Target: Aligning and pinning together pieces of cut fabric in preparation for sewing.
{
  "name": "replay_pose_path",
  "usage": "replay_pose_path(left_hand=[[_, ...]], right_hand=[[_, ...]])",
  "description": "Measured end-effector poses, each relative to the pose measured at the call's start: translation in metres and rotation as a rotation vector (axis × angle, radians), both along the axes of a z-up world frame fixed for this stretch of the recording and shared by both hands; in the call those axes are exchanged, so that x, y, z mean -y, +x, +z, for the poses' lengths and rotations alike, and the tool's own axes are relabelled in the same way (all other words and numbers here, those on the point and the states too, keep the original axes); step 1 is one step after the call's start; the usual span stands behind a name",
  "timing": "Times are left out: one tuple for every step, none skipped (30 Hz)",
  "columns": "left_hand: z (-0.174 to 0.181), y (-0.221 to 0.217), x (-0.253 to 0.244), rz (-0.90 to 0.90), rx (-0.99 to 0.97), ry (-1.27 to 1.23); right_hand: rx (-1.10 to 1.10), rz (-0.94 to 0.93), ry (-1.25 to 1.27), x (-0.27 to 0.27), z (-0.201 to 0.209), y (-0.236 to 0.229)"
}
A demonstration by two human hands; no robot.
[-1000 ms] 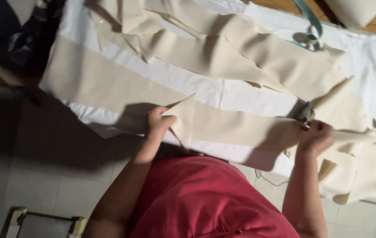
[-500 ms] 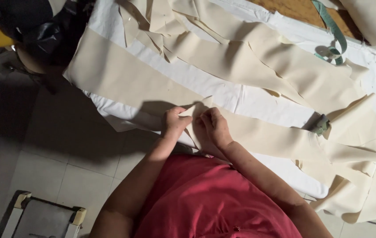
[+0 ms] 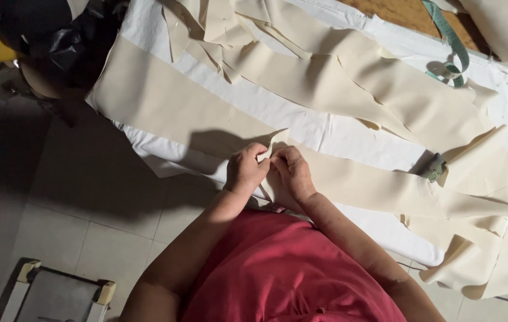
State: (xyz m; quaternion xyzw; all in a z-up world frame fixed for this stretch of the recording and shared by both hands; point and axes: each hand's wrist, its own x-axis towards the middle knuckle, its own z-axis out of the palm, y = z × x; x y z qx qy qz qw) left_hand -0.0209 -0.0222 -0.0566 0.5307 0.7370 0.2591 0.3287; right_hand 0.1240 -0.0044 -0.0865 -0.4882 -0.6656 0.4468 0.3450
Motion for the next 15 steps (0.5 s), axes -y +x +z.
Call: replay_pose_path(left_hand=[[0.001, -0.002, -0.001, -0.003, -0.001, -0.001], [0.002, -0.004, -0.002, -0.028, 0.032, -0.04], [0.004, -0.006, -0.003, -0.053, 0.066, -0.078], [0.001, -0.007, -0.003, -0.055, 0.064, -0.079], [-0.001, -0.007, -0.004, -0.029, 0.128, -0.089], [-0.003, -0.008, -0.005, -0.005, 0.194, -0.097], [-0.014, -0.009, -0.006, -0.007, 0.192, -0.096], [-0.025, -0.01, -0.007, 0.009, 0.225, -0.077], [-0.037, -0.011, -0.007, 0.025, 0.258, -0.057], [-0.037, -0.013, -0.007, 0.023, 0.258, -0.055], [-0.038, -0.015, -0.008, 0.027, 0.288, -0.053], [-0.038, -0.016, -0.007, 0.032, 0.319, -0.053], [-0.033, -0.016, -0.006, 0.03, 0.319, -0.052], [-0.028, -0.016, -0.006, 0.026, 0.352, -0.044], [-0.024, -0.015, -0.005, 0.022, 0.384, -0.037]], right_hand=[[-0.001, -0.003, -0.001, 0.0, 0.002, 0.001], [-0.017, 0.013, -0.02, -0.001, 0.004, 0.002], [-0.033, 0.029, -0.038, -0.002, 0.006, 0.003], [-0.035, 0.027, -0.039, -0.002, 0.008, 0.003], [-0.051, 0.031, -0.059, -0.002, 0.01, 0.003], [-0.067, 0.034, -0.077, -0.003, 0.012, 0.003], [-0.069, 0.032, -0.075, -0.003, 0.011, 0.003], [-0.095, 0.031, -0.118, -0.002, 0.01, 0.003], [-0.121, 0.03, -0.161, -0.002, 0.01, 0.003], [-0.122, 0.028, -0.159, -0.002, 0.009, 0.003], [-0.13, 0.025, -0.166, -0.002, 0.009, 0.003], [-0.137, 0.023, -0.174, -0.002, 0.009, 0.003], [-0.137, 0.021, -0.173, -0.002, 0.012, 0.002], [-0.135, 0.008, -0.147, -0.002, 0.015, 0.001], [-0.132, -0.005, -0.122, -0.002, 0.018, 0.0]])
